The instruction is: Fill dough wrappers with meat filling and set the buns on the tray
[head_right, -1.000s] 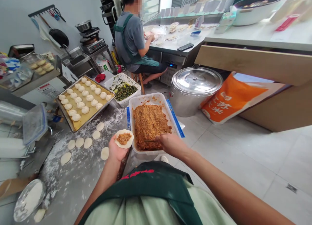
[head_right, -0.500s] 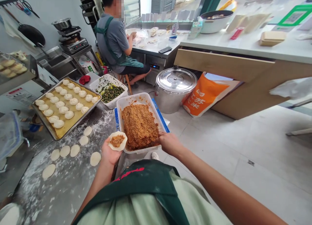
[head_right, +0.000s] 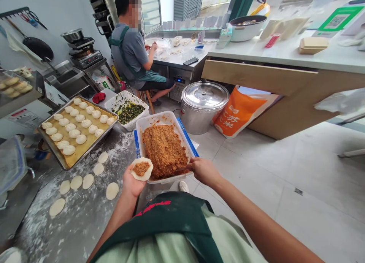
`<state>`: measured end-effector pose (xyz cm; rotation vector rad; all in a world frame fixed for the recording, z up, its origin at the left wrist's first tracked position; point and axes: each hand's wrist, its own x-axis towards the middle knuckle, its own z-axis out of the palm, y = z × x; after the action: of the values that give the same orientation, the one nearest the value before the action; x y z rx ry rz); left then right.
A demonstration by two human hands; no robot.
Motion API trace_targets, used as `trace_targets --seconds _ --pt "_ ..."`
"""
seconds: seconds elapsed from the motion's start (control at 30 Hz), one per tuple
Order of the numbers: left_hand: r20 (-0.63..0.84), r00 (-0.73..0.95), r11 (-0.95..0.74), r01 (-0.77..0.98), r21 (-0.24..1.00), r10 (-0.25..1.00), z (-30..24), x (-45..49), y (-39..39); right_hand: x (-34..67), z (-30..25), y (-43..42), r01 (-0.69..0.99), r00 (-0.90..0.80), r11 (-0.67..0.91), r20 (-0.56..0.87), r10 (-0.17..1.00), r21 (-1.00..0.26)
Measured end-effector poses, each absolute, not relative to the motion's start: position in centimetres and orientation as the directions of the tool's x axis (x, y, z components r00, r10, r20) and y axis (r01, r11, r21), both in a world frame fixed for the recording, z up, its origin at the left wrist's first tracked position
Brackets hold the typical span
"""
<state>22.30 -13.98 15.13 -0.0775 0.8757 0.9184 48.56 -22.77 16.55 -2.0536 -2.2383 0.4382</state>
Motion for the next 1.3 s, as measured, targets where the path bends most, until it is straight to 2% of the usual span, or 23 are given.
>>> trace_targets --seconds 0.3,0.5,0.6,0.7,0.77,0.83,0.93,1.0,1.13,1.3 --pt "-0.691 0.292 0.625 -0.724 0.293 0.661 14.9 22.5 -14.1 49.3 16.6 -22.5 0.954 -0.099 0.045 -0.17 0.981 -0.297" --pt "-0.67 0.304 0.626 -0.717 0.307 0.677 15.3 22.8 -14.1 48.3 17.9 -21.5 0.935 -0.058 0.049 -0.015 0.998 -0.351" --pt "-0.662 0.29 0.61 -0.726 0.319 0.691 15.8 23.2 -14.1 47.0 19.4 -20.7 0.899 -0.09 0.115 0.079 0.993 -0.423" --pt "-0.645 0.272 0.587 -0.735 0.34 0.714 16.4 23.7 -14.3 45.1 20.5 -20.0 0.791 -0.195 0.22 0.105 0.975 -0.572" --pt "-0.631 0.273 0.583 -0.731 0.354 0.726 16.8 24.1 -14.6 43.7 20.6 -19.6 0.699 -0.224 0.217 0.079 0.971 -0.681" --pt "-0.607 0.304 0.594 -0.721 0.357 0.734 17.2 24.3 -14.8 42.6 20.3 -19.2 0.625 -0.216 0.133 -0.007 0.976 -0.769" --pt "-0.563 0.372 0.612 -0.719 0.328 0.738 17.6 24.3 -15.0 42.2 20.1 -18.7 0.519 -0.198 -0.03 -0.154 0.968 -0.854" --pt "-0.564 0.377 0.609 -0.733 0.303 0.734 17.7 24.1 -14.9 42.7 20.4 -18.6 0.44 -0.175 -0.094 -0.188 0.966 -0.893" --pt "-0.622 0.294 0.556 -0.783 0.278 0.725 17.5 23.9 -14.4 43.3 21.7 -18.8 0.41 -0.166 -0.113 -0.196 0.966 -0.905" --pt "-0.619 0.208 0.466 -0.837 0.288 0.757 17.8 24.8 -14.0 41.7 21.9 -19.3 0.654 -0.146 0.023 -0.097 0.985 -0.756"
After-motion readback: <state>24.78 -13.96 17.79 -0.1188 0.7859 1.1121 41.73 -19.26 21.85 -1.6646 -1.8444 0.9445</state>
